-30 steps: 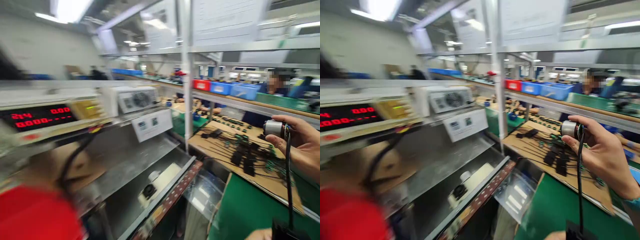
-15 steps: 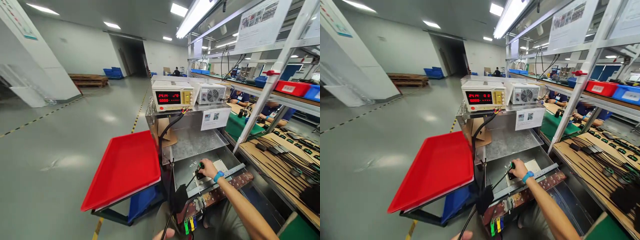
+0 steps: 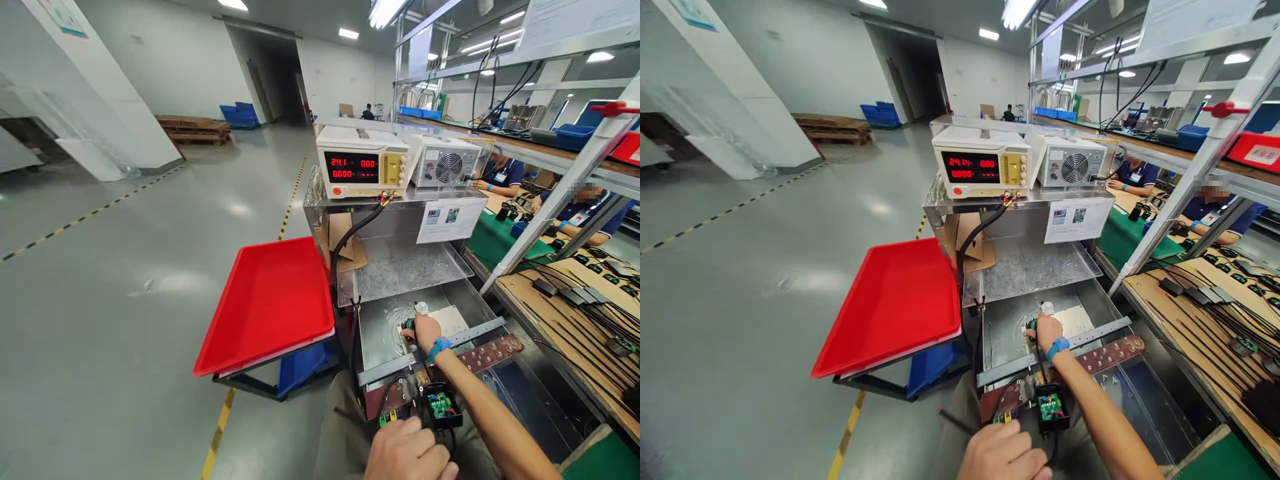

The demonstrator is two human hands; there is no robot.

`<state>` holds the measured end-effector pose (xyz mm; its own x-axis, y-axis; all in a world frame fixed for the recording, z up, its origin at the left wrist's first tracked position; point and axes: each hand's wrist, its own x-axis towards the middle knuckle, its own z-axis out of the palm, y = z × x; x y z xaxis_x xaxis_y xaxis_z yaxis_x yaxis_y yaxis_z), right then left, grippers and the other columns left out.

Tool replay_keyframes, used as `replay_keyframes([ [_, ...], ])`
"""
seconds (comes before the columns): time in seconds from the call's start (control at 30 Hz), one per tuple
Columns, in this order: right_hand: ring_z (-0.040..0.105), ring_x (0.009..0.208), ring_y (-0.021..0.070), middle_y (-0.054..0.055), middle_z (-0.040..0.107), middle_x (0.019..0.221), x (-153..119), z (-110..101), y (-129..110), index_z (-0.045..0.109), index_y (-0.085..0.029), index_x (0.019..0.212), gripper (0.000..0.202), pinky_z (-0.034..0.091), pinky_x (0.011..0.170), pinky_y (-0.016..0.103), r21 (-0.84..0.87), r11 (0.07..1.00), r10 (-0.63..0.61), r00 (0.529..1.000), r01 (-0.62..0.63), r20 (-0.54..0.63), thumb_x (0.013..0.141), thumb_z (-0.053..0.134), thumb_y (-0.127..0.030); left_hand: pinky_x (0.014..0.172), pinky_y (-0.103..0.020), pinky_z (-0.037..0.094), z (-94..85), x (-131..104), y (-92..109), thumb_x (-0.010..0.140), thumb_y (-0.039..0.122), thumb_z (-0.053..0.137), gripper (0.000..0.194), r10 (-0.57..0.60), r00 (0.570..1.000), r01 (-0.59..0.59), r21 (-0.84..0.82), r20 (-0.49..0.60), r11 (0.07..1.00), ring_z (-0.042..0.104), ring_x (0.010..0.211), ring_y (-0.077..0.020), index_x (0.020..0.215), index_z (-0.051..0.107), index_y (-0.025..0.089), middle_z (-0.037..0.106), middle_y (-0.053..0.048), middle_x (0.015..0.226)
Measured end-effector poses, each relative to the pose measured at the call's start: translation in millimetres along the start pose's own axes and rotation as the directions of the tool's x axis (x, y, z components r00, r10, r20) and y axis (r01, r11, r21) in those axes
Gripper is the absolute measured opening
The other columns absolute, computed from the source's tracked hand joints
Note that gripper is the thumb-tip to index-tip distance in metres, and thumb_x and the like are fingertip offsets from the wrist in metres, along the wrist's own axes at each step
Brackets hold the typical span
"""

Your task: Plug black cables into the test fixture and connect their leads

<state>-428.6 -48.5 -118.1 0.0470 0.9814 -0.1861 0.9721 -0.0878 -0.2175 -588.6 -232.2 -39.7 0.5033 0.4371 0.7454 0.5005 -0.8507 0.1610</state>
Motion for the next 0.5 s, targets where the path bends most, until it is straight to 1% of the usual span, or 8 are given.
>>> replay_keyframes([
  [0.07, 0.071, 0.101, 0.0316, 0.025, 0.072, 0.108, -10.8, -16.9, 6.1, 0.067, -0.008, 0.106, 0.032, 0.048, 0.08, 0.031, 0.014, 0.999, -0.047, 0.998, 0.047, 0.034, 0.083, 0.079, -0.026, 0.043, -0.033, 0.015, 18.6, 1.2, 8.5, 0.103, 0.034, 0.036, 0.057, 0.022, 1.0, -0.022, -0.063, 0.007, 0.998, 0.04, 0.043, -0.0122, 0.049, 0.048, 0.02, 0.044, 0.001, 0.043],
  [0.13, 0.069, 0.103, 0.0293, 0.024, 0.071, 0.112, -31.8, -31.6, 9.8, 0.066, -0.008, 0.108, 0.021, 0.047, 0.081, 0.031, 0.029, 0.994, -0.103, 0.994, 0.102, 0.036, 0.092, 0.066, -0.022, 0.044, -0.033, 0.01, 41.2, -6.0, 16.2, 0.098, 0.034, 0.048, 0.054, 0.047, 0.998, -0.04, -0.152, 0.043, 0.988, 0.037, 0.045, -0.012, 0.046, 0.045, 0.019, 0.044, 0.001, 0.043],
  [0.23, 0.07, 0.084, 0.0199, 0.013, 0.073, 0.093, -80.1, -37.7, 4.9, 0.065, -0.014, 0.099, 0.035, 0.047, 0.07, 0.026, 0.303, 0.935, -0.249, 0.951, 0.187, 0.182, 0.106, 0.04, -0.037, 0.042, -0.032, 0.009, 75.3, -23.3, 25.1, 0.085, 0.036, 0.069, 0.047, 0.118, 0.99, -0.093, -0.265, 0.082, 0.96, 0.033, 0.047, -0.0123, 0.046, 0.049, 0.018, 0.046, 0.003, 0.043],
  [0.3, 0.063, 0.063, 0.0152, 0.005, 0.069, 0.074, -112.8, -30.2, -4.0, 0.063, -0.016, 0.091, 0.048, 0.044, 0.056, 0.023, 0.661, 0.748, -0.385, 0.851, 0.062, 0.356, 0.102, 0.043, -0.058, 0.041, -0.031, 0.012, 90.5, -32.0, 29.7, 0.081, 0.037, 0.076, 0.046, 0.171, 0.983, -0.145, -0.306, 0.06, 0.941, 0.032, 0.048, -0.0127, 0.047, 0.051, 0.018, 0.047, 0.003, 0.043],
  [0.37, 0.052, 0.05, 0.0117, 0.0, 0.063, 0.063, -137.1, -19.2, -12.4, 0.06, -0.016, 0.087, 0.056, 0.039, 0.048, 0.022, 0.853, 0.498, -0.465, 0.783, -0.155, 0.413, 0.089, 0.056, -0.072, 0.041, -0.031, 0.02, 94.0, -36.0, 32.9, 0.09, 0.034, 0.068, 0.046, 0.217, 0.976, -0.203, -0.343, 0.002, 0.917, 0.037, 0.051, -0.0131, 0.049, 0.053, 0.018, 0.048, 0.003, 0.045],
  [0.43, 0.043, 0.046, 0.0082, -0.002, 0.058, 0.058, -152.8, -10.6, -16.8, 0.06, -0.016, 0.084, 0.06, 0.034, 0.046, 0.021, 0.904, 0.361, -0.449, 0.807, -0.229, 0.384, 0.081, 0.066, -0.075, 0.047, -0.029, 0.031, 84.8, -37.4, 32.9, 0.101, 0.031, 0.049, 0.045, 0.183, 0.979, -0.205, -0.405, -0.094, 0.891, 0.044, 0.056, -0.0133, 0.058, 0.057, 0.018, 0.052, 0.002, 0.051],
  [0.47, 0.04, 0.047, 0.0071, -0.003, 0.056, 0.058, -158.9, -8.1, -17.4, 0.061, -0.015, 0.083, 0.059, 0.032, 0.047, 0.02, 0.92, 0.318, -0.426, 0.832, -0.23, 0.355, 0.079, 0.069, -0.073, 0.052, -0.028, 0.036, 76.4, -38.0, 31.3, 0.104, 0.029, 0.042, 0.044, 0.082, 0.982, -0.149, -0.439, -0.168, 0.886, 0.047, 0.059, -0.0133, 0.064, 0.059, 0.019, 0.055, 0.001, 0.055],
  [0.5, 0.04, 0.049, 0.0066, -0.003, 0.055, 0.059, -164.6, -6.6, -17.2, 0.063, -0.014, 0.083, 0.058, 0.03, 0.048, 0.02, 0.933, 0.284, -0.406, 0.854, -0.22, 0.325, 0.08, 0.071, -0.071, 0.057, -0.027, 0.04, 66.4, -39.1, 28.4, 0.104, 0.028, 0.039, 0.041, -0.105, 0.967, -0.02, -0.483, -0.231, 0.875, 0.05, 0.062, -0.0133, 0.071, 0.06, 0.019, 0.058, 0.001, 0.06],
])
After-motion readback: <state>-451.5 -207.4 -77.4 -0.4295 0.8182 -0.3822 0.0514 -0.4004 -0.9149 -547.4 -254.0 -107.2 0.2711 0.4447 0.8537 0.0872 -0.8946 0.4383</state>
